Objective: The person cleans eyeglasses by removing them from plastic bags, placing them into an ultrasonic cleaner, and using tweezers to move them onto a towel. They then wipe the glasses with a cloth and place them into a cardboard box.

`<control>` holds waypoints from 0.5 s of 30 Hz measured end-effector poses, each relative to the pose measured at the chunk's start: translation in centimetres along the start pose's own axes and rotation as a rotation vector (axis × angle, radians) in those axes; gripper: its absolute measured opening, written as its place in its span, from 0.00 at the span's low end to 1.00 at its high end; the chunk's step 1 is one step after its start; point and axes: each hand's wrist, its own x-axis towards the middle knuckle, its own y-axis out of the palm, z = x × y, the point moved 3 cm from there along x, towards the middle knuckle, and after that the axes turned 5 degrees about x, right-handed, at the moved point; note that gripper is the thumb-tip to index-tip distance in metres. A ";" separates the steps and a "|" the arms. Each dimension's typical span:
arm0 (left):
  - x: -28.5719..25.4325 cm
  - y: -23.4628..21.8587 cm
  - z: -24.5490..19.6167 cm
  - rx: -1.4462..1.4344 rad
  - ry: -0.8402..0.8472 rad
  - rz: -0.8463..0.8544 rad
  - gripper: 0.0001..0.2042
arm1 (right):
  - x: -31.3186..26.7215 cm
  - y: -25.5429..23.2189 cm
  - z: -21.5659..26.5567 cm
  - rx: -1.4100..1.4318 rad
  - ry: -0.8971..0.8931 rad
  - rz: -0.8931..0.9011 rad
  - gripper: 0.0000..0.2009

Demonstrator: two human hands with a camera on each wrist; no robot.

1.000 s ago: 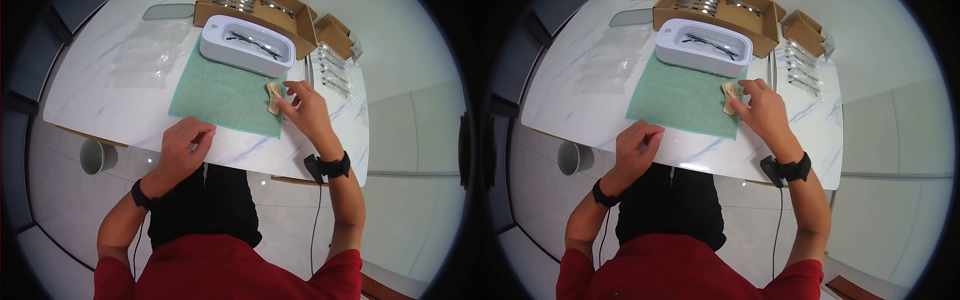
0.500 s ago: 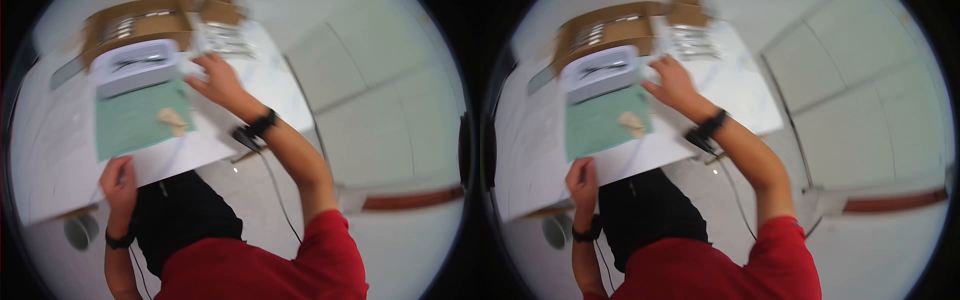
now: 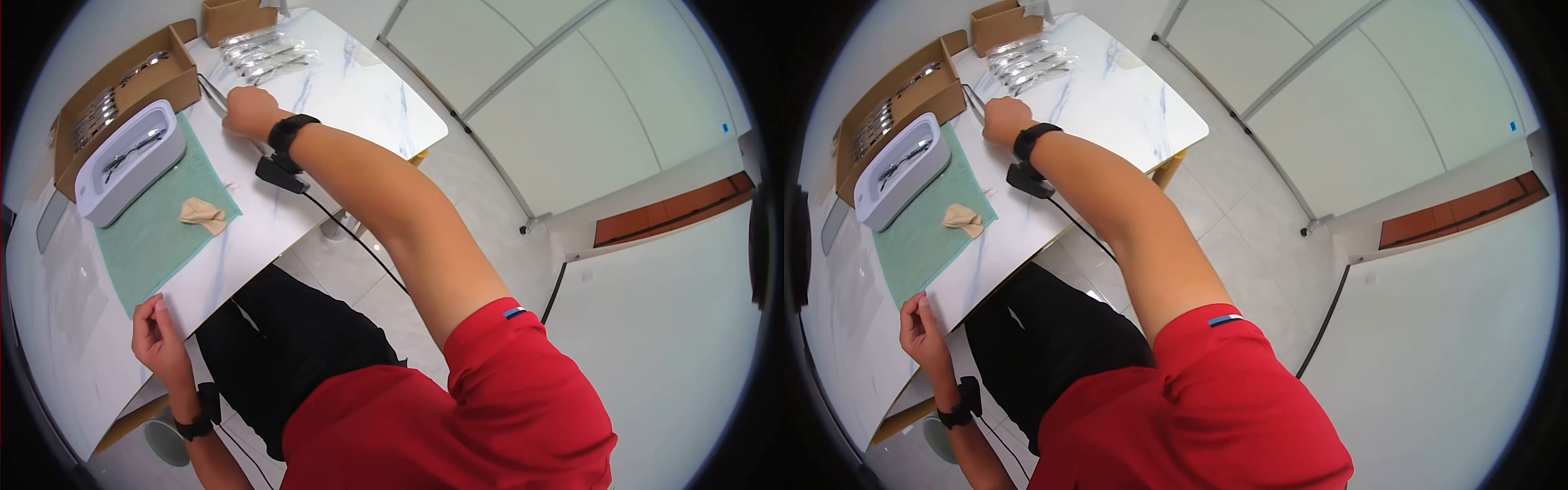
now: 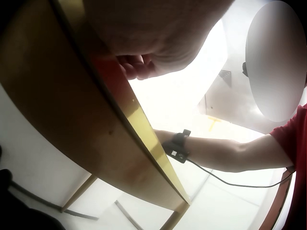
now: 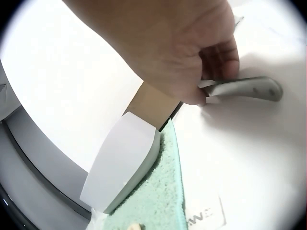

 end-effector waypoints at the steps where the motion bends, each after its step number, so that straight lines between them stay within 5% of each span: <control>1: 0.0 0.0 -0.1 -0.010 -0.004 0.001 0.05 | 0.1 -0.1 -0.2 0.012 0.013 -0.003 0.14; 6: -0.1 -0.1 0.3 -0.033 -0.012 0.009 0.05 | 0.2 -1.4 -2.4 0.409 0.071 -0.067 0.17; 9: 0.0 0.0 0.4 -0.028 0.017 0.002 0.04 | -1.5 -4.6 -2.2 0.649 -0.251 -0.413 0.19; 11: 0.0 0.0 0.5 -0.028 0.041 -0.005 0.04 | -4.8 -9.5 0.8 0.881 -0.274 -0.334 0.16; 15: 0.4 0.5 -1.3 0.066 0.115 -0.035 0.03 | -5.1 -13.9 1.5 0.613 -0.421 -0.221 0.20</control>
